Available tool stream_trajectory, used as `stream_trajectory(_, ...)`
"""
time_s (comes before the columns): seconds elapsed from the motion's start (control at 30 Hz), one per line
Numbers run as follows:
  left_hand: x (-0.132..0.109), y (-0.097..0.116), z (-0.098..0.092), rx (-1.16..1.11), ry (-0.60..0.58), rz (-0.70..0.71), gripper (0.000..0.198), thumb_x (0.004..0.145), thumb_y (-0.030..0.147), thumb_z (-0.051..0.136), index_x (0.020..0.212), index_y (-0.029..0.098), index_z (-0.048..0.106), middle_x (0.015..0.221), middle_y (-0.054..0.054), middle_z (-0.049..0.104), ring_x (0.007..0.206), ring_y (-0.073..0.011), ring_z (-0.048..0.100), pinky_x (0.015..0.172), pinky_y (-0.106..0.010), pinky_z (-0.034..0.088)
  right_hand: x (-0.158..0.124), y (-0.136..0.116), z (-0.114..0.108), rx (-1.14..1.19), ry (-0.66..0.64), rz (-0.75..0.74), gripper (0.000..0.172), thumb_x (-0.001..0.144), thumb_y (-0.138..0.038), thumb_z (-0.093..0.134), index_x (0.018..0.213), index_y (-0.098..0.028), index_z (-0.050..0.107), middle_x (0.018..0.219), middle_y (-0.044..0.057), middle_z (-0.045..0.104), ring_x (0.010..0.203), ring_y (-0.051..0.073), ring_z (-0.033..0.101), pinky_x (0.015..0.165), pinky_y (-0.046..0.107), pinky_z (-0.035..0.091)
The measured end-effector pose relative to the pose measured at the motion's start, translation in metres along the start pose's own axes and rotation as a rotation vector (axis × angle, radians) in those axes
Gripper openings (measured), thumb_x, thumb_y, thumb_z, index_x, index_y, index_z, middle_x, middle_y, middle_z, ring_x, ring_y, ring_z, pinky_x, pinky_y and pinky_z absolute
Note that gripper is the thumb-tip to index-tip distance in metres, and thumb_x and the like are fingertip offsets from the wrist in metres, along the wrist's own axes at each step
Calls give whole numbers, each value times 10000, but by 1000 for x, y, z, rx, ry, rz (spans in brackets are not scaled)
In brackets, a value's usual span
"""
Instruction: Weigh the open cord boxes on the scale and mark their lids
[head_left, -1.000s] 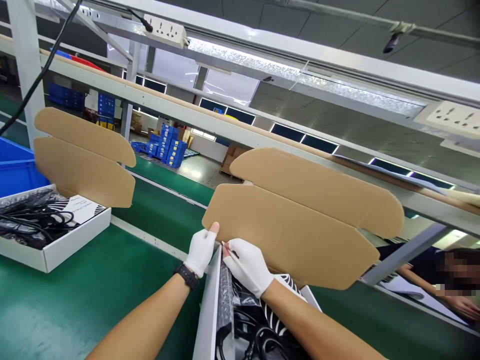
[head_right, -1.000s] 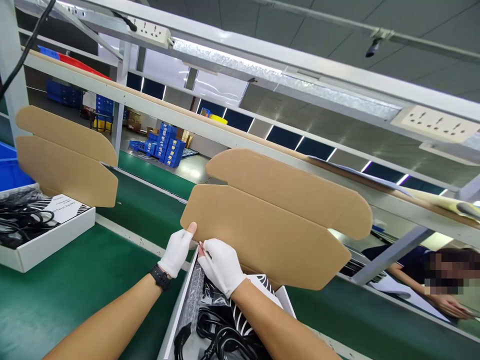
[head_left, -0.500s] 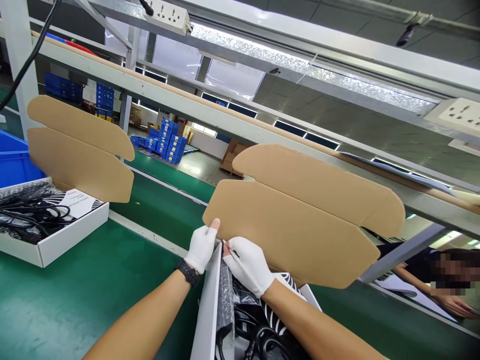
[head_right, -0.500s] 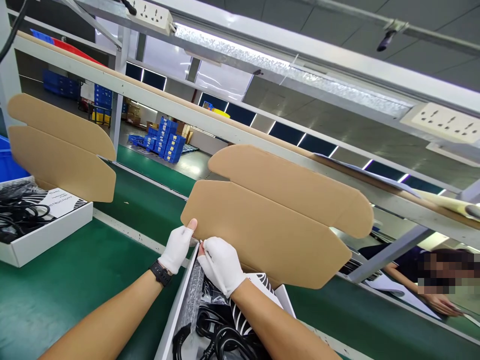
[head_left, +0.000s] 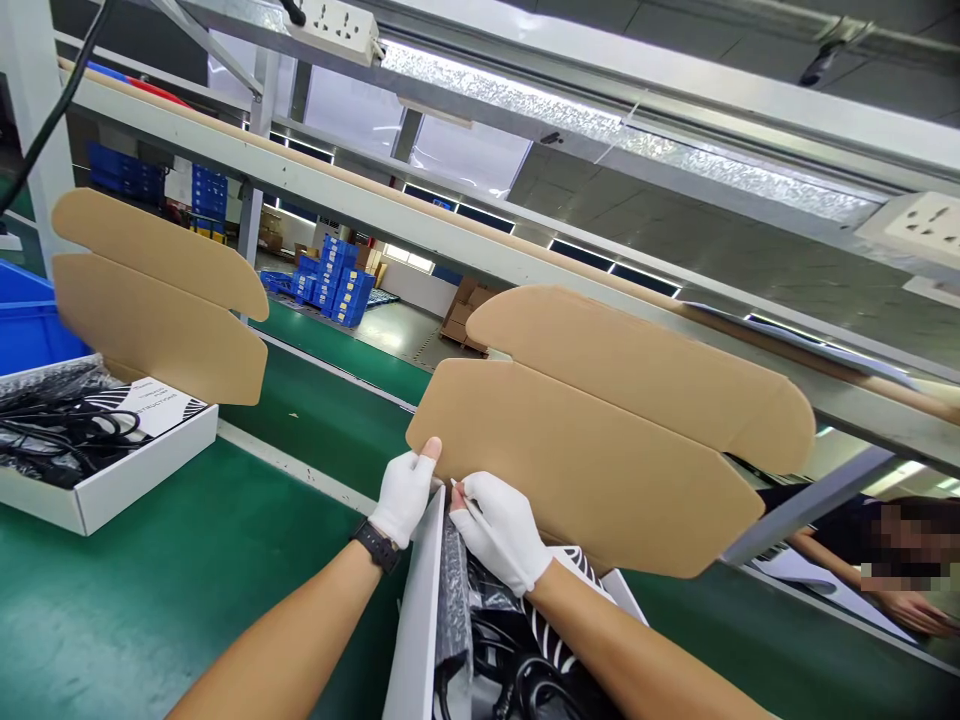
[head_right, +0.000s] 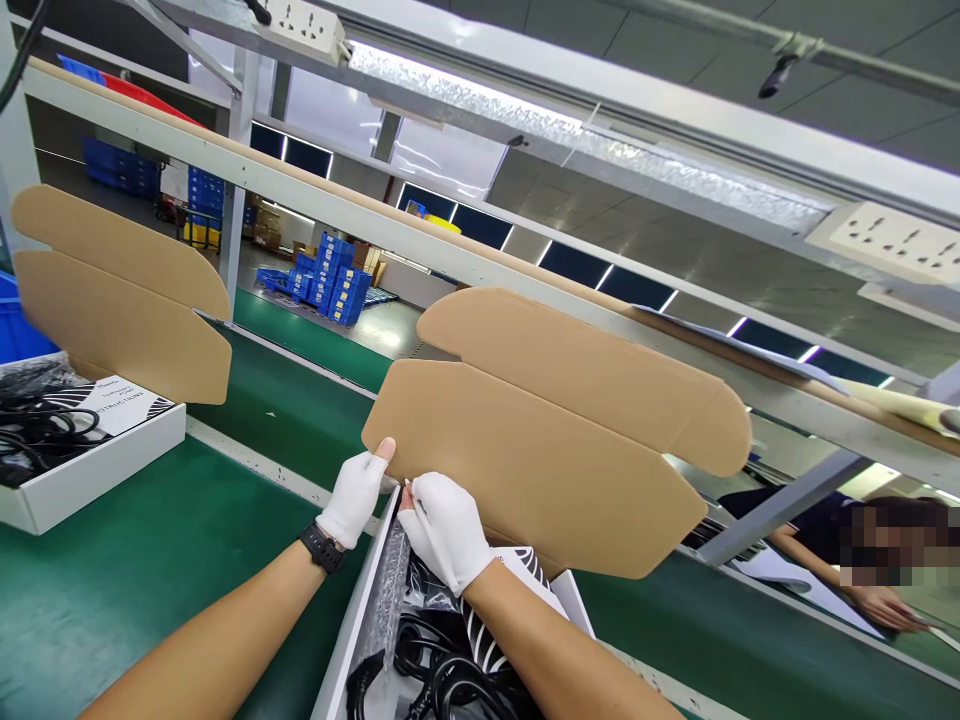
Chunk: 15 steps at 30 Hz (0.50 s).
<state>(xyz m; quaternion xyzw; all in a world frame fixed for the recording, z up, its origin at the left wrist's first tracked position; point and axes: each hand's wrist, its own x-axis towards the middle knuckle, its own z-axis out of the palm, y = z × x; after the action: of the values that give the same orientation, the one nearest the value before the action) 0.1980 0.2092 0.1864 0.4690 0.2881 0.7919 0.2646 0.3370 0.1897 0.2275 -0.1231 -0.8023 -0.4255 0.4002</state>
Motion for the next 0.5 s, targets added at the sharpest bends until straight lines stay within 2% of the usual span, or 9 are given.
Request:
stream_trajectory(0.2,-2,-1,-1,16,-9,28,740,737,837,425,642,103,442,668,-60,537,632,-97,481,617,-228,392,-2,2,2,-9,-29,-12,291,902,-240,463,627,-151,497,624,4,502,579,102,448,597,260,328)
stream_trajectory(0.27,-2,1,-3,26,-8,24,736,730,833,440,654,101,469,687,-73,562,644,-111,510,630,-235,406,-1,3,1,74,-8,46,262,893,-250,472,659,-147,532,635,2,535,583,93,483,592,245,357)
stream_trajectory(0.33,-1,6,-5,42,-17,3,744,692,841,472,661,98,498,701,-88,582,660,-133,542,643,-245,430,4,4,-6,226,-17,170,215,861,-277,503,706,-146,574,654,1,582,589,90,530,583,231,396)
stream_trajectory(0.43,-4,20,-14,62,-83,-59,787,655,859,486,761,84,578,809,-108,625,750,-169,602,703,-260,479,16,6,-35,531,-108,420,272,870,-389,524,898,-140,628,765,27,649,645,108,603,597,228,478)
stream_trajectory(0.5,-13,30,-24,138,-132,-82,781,690,843,468,881,98,608,953,-99,640,854,-181,623,793,-272,492,17,11,-69,684,-65,541,434,912,-482,488,1145,-128,580,879,61,666,682,116,626,604,237,521)
